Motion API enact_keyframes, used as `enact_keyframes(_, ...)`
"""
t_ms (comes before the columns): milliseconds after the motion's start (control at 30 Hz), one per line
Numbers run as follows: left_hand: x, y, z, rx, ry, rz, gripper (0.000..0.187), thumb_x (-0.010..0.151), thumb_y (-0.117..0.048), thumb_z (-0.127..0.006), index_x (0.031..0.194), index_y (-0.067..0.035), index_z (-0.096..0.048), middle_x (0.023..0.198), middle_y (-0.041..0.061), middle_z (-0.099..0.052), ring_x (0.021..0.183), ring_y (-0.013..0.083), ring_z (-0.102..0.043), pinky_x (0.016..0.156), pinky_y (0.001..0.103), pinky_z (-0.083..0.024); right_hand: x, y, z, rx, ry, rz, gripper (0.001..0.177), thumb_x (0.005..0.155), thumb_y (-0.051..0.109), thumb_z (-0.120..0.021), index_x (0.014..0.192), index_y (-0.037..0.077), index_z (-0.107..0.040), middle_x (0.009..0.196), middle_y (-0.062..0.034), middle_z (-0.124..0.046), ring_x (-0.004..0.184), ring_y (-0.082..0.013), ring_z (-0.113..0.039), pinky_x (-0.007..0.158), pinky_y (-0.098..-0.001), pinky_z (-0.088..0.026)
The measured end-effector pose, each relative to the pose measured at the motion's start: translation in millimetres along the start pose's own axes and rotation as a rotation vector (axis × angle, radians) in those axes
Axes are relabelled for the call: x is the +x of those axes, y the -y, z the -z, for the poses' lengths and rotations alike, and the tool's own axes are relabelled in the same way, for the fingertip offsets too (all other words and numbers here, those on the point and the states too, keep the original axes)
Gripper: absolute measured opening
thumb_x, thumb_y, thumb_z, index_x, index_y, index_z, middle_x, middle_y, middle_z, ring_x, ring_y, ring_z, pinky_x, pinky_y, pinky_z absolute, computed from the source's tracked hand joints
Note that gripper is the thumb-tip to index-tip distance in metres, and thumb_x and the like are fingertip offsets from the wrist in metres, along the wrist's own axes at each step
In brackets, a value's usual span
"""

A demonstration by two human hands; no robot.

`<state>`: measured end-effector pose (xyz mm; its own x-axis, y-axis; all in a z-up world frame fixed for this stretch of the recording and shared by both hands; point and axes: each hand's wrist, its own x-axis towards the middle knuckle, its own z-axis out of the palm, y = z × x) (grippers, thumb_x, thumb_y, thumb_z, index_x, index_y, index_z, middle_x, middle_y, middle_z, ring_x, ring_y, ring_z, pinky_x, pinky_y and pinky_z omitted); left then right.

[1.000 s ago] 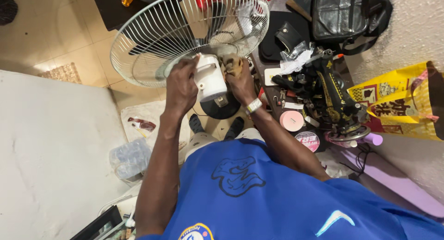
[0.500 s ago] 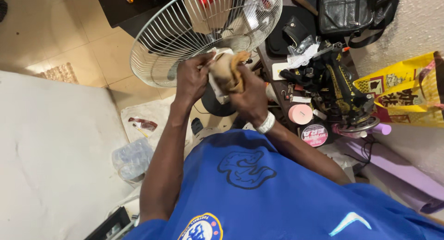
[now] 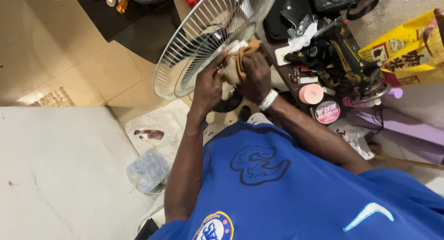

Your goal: The person wipes the blades and cage of a standing fan with a cloth. They dip the cloth into a bucket of soapy water and wring it out before continuing to wipe the fan's motor housing and cage.

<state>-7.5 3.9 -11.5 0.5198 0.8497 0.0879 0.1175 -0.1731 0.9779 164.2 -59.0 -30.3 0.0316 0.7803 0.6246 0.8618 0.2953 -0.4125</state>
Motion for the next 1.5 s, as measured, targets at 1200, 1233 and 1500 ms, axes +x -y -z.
enact_keyframes(1200, -38.8, 50.6, 12.5, -0.010, 0.067, -0.034, 0.053, 0.106, -0.022, -0.049, 0.159, -0.020, -0.044, 0.159, 0.016, -0.048, 0.143, 0.0291, -0.051, 0.117, 0.043, -0.047, -48.9, 84.7, 33.6, 0.219, 0.144, -0.472, 0.055, 0.080, 0.017, -0.087, 0.123, -0.002, -0.059, 0.116, -0.0158, -0.072, 0.105, -0.0273, -0.074, 0.088, -0.0365, -0.061)
enact_keyframes(1233, -44.1, 52.2, 12.1, -0.037, 0.050, -0.005, 0.047, 0.109, -0.030, -0.048, 0.154, -0.019, -0.050, 0.155, 0.015, -0.054, 0.142, 0.0283, -0.055, 0.118, 0.043, -0.048, -40.2, 93.6, 41.9, 0.281, 0.048, -0.600, 0.058, 0.086, 0.019, -0.087, 0.129, -0.004, -0.055, 0.114, -0.0149, -0.073, 0.104, -0.0227, -0.075, 0.088, -0.0332, -0.062)
enact_keyframes(1500, -70.1, 57.8, 8.6, -1.334, 0.320, 0.368, 0.066, 0.100, -0.059, -0.044, 0.147, -0.013, -0.050, 0.139, 0.009, -0.064, 0.126, 0.0246, -0.063, 0.108, 0.041, -0.054, 25.3, 122.7, 55.6, 0.260, 0.240, -0.291, 0.051, 0.090, 0.034, -0.077, 0.129, 0.004, -0.063, 0.123, -0.0205, -0.065, 0.105, -0.0315, -0.067, 0.088, -0.0364, -0.056)
